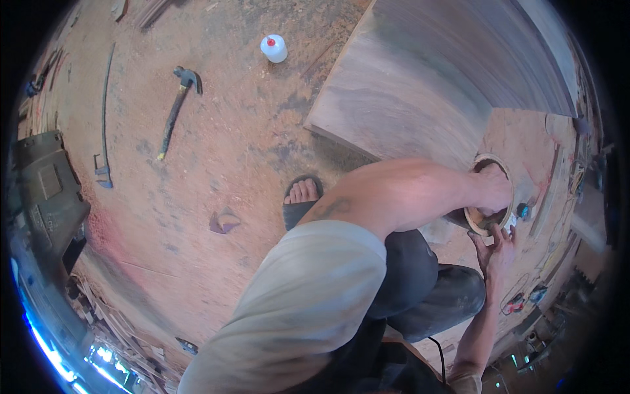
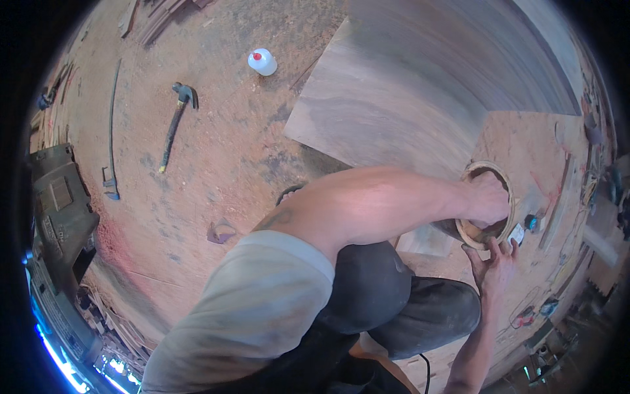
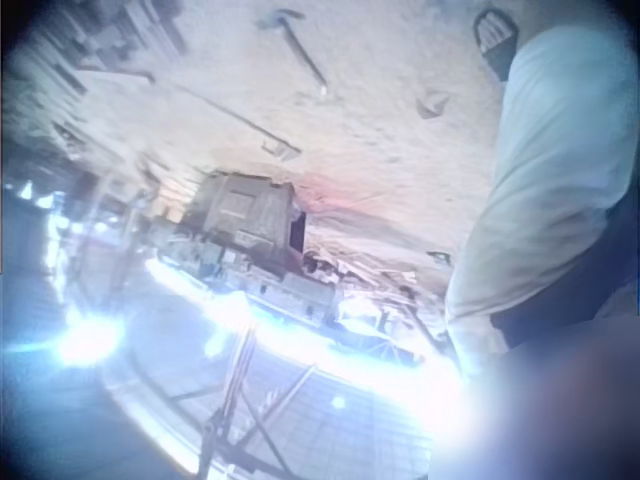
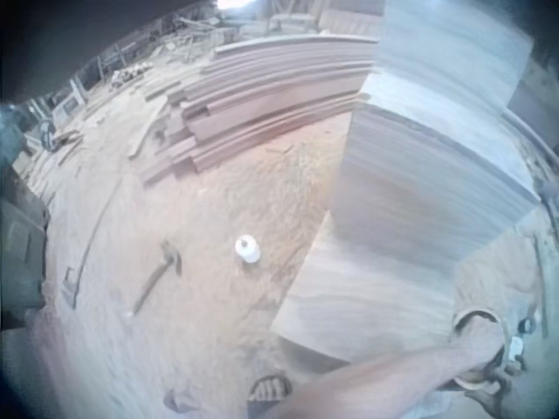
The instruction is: The person applies glue in dots to a rectangular wood panel, then spreads the glue with their hand. Afterward, they use an electric sander to smooth the surface of the panel.
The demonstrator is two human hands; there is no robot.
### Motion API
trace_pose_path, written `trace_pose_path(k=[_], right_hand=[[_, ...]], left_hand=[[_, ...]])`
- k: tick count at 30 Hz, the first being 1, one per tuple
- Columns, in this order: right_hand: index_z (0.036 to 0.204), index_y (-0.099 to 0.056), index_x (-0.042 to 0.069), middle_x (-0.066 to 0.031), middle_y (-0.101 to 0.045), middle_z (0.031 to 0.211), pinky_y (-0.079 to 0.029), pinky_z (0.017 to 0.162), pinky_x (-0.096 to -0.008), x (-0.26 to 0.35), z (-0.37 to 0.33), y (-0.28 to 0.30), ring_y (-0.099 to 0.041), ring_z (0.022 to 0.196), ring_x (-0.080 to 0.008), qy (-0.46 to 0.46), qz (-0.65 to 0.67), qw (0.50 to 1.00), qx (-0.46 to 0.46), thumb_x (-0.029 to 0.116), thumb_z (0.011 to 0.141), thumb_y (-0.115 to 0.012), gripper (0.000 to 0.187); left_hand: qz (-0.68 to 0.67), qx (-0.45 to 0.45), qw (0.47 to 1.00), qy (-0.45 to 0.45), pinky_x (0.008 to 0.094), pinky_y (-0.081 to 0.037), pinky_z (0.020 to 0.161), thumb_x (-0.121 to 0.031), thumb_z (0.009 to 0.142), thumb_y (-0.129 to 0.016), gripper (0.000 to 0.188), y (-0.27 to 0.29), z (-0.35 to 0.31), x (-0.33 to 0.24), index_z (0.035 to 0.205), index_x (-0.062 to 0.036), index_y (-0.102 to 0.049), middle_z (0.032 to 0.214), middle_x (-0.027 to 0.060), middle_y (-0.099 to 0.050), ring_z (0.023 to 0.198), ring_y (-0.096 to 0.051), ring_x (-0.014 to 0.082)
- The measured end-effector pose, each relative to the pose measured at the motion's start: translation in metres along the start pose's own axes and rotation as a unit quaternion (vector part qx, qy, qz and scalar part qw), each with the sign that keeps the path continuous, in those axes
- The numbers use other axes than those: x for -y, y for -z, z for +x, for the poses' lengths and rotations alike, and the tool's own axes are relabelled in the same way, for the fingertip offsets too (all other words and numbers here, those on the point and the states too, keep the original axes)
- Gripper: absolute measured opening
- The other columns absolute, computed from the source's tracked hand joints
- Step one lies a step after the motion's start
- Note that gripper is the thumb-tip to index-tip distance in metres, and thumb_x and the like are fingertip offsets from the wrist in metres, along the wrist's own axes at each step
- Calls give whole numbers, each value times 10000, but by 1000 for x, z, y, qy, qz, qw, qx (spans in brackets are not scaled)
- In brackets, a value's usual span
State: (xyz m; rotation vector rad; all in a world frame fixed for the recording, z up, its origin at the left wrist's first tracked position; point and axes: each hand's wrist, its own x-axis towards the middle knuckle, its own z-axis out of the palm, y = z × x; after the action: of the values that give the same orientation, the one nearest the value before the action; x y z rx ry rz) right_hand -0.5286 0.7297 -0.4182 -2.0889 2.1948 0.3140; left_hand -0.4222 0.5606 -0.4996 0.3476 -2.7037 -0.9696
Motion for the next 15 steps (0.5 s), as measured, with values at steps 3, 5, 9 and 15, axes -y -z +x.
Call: trace_pose_path(k=[3,5,9,15], right_hand=[[972,-713,52,-114,-742,904,-427,1184,-546,-1,0,0,-718,974,-333,-7,42,999,11,416,779,-936,468],[981,-715,50,-116,-752,933,-432,1181,-550,-1,1,1,-723,998,-341,-5,26,999,20,402,779,-938,463],[1016,-725,53,-129,-761,969,-440,1171,-559,-1,2,3,-723,1014,-361,-18,2,1000,23,391,778,-941,467],[1053,-731,53,-128,-761,966,-447,1160,-555,-3,3,0,-721,1006,-364,-23,10,999,19,408,787,-931,487]], left_hand=[[-44,-24,997,-54,497,-603,774,-230,747,-816,275,37,-20,-7,991,-113,-859,945,172,-812,960,-795,358],[-88,-24,995,-39,496,-589,729,-211,736,-797,227,59,-50,-8,931,-101,-835,841,135,-784,893,-782,368],[-126,-351,926,62,452,-557,728,-141,792,-758,101,67,-198,12,889,-135,-730,925,48,-729,839,-706,292],[49,-498,818,283,457,-531,828,17,790,-818,219,71,-358,40,971,-88,-754,1016,80,-695,936,-651,319]])
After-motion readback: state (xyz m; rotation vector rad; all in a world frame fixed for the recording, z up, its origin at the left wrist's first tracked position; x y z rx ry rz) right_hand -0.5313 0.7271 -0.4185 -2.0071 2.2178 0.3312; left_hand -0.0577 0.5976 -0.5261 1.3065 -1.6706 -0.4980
